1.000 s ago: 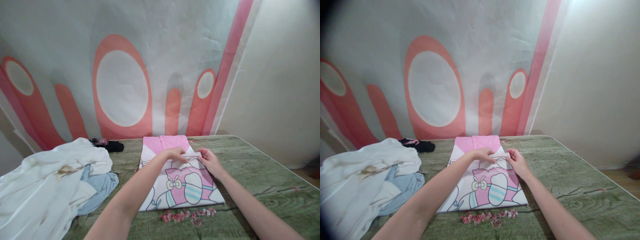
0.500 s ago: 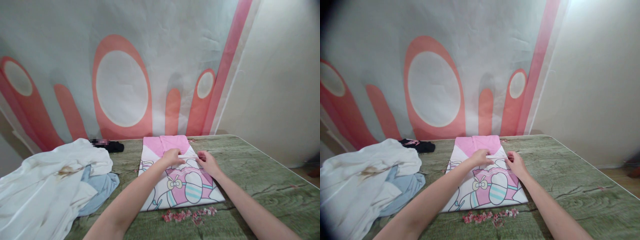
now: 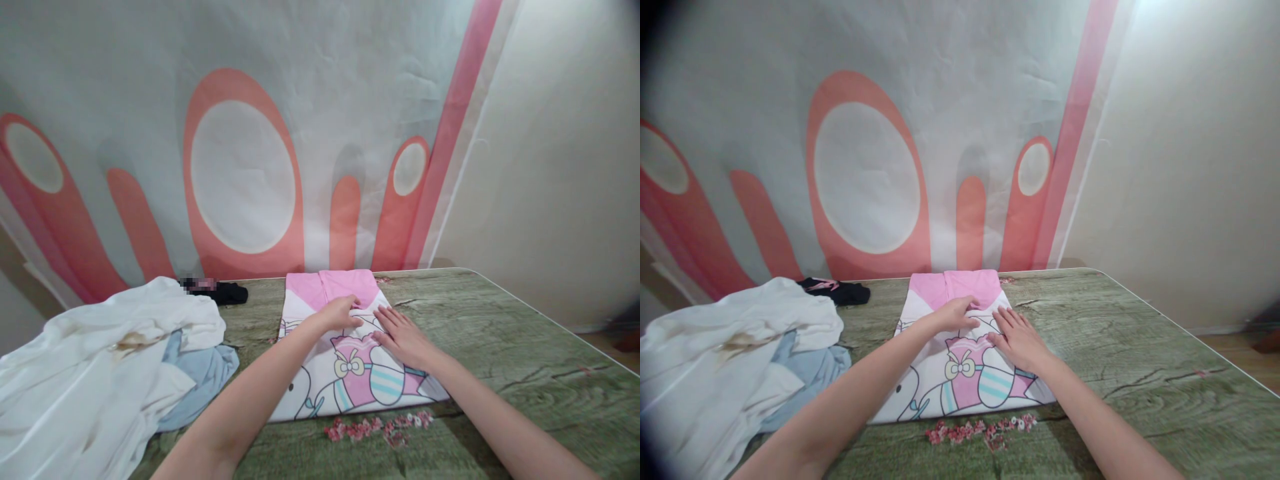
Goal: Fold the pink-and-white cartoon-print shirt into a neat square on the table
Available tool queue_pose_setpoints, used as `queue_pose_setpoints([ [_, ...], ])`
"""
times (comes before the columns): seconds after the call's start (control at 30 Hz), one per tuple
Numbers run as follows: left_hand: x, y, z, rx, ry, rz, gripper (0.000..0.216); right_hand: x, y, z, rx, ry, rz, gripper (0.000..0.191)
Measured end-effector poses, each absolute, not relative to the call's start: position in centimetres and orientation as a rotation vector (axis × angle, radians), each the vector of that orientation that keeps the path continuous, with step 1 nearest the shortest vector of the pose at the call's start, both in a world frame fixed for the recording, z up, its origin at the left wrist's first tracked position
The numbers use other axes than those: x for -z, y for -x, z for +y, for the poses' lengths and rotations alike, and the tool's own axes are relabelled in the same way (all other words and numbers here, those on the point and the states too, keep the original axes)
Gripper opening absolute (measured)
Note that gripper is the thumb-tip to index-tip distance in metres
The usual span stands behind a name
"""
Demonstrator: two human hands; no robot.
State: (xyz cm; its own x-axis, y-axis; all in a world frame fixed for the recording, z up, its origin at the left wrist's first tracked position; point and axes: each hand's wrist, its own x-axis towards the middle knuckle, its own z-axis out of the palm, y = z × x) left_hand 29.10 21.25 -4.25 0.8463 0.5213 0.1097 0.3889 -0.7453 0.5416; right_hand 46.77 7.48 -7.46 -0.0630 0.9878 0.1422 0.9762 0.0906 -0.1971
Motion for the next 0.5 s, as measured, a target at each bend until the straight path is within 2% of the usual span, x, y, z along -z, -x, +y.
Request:
queue_pose_setpoints([
  [0.1, 3.5, -27.2, 22.1, -0.31, -2.492, 0.662, 0.041, 7.4, -46.8, 7.4, -0.063, 1.993, -2.143, 0.066],
  [0.23, 2.5, -23.5, 23.0, -0.292, -2.487, 0.699, 0.04, 7.4, -46.8, 7.3, -0.043, 1.987, -2.139, 0.065],
  [0.5, 3.0, -15.6, 24.0, -0.57, -2.539, 1.045, 0.023, 7.0, -46.8, 7.1, 0.116, 1.866, -2.132, 0.059],
])
